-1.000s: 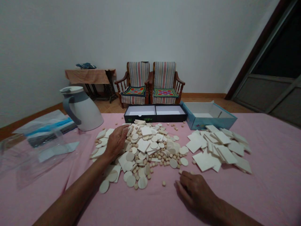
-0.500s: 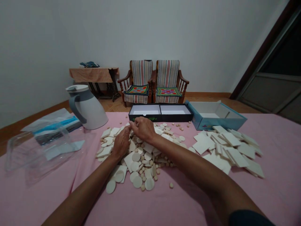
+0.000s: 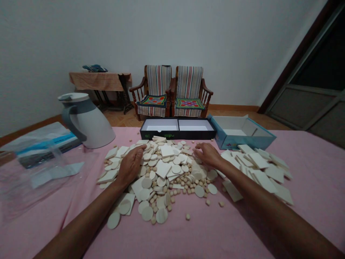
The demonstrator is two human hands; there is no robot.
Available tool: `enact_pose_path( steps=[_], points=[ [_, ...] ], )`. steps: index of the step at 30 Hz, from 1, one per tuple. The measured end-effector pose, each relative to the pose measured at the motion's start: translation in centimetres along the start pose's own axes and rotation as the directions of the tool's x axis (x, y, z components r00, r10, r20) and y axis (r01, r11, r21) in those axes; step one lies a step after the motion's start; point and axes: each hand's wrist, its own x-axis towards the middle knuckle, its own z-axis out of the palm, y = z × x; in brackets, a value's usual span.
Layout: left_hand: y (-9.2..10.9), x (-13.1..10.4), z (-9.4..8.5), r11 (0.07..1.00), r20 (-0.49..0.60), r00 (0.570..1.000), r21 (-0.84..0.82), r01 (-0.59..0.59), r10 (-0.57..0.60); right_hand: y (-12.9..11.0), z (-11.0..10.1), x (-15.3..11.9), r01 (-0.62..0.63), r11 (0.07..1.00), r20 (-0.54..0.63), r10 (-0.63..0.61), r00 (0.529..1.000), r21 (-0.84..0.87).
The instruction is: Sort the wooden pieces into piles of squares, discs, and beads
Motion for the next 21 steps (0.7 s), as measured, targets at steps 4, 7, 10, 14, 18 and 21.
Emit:
enact_pose_path(
  steps=[4, 7, 10, 14, 18, 21],
  points=[
    [0.3, 0.1, -0.3, 0.999, 0.007, 0.999, 0.005, 0.048, -0.048, 1.3, 2.3, -1.5, -0.006, 1.0, 0.056, 0.005, 0.998, 0.021],
    [0.6, 0.0, -0.6, 0.997, 0.004, 0.997, -0.001, 0.08, -0.08, 0.7, 2.5, -3.0, 0.051, 0.988, 0.08, -0.063, 0.995, 0.147],
    [0.6, 0.1, -0.7, 0.997, 0.002, 0.997, 0.007, 0.08, -0.08, 0.5, 1.1, -3.4, 0.1, 0.944, 0.159, -0.156, 0.975, 0.314],
    [0.5, 0.1, -0.7, 0.998, -0.003, 0.998, 0.012, 0.055, -0.055, 0.6, -0.5, -0.4, 0.113, 0.955, 0.082, -0.141, 0.987, 0.276],
    [0.3, 0.0, -0.7, 0.999, -0.02, 0.999, 0.025, 0.033, -0.033, -0.3, 0.6, 4.5, 0.057, 0.985, -0.014, -0.056, 0.998, 0.162],
    [0.2, -0.1, -0.7, 0.999, -0.024, 1.0, 0.028, 0.021, -0.02, -1.4, 2.3, 6.7, 0.094, 0.979, 0.013, -0.098, 0.995, 0.183]
  ],
)
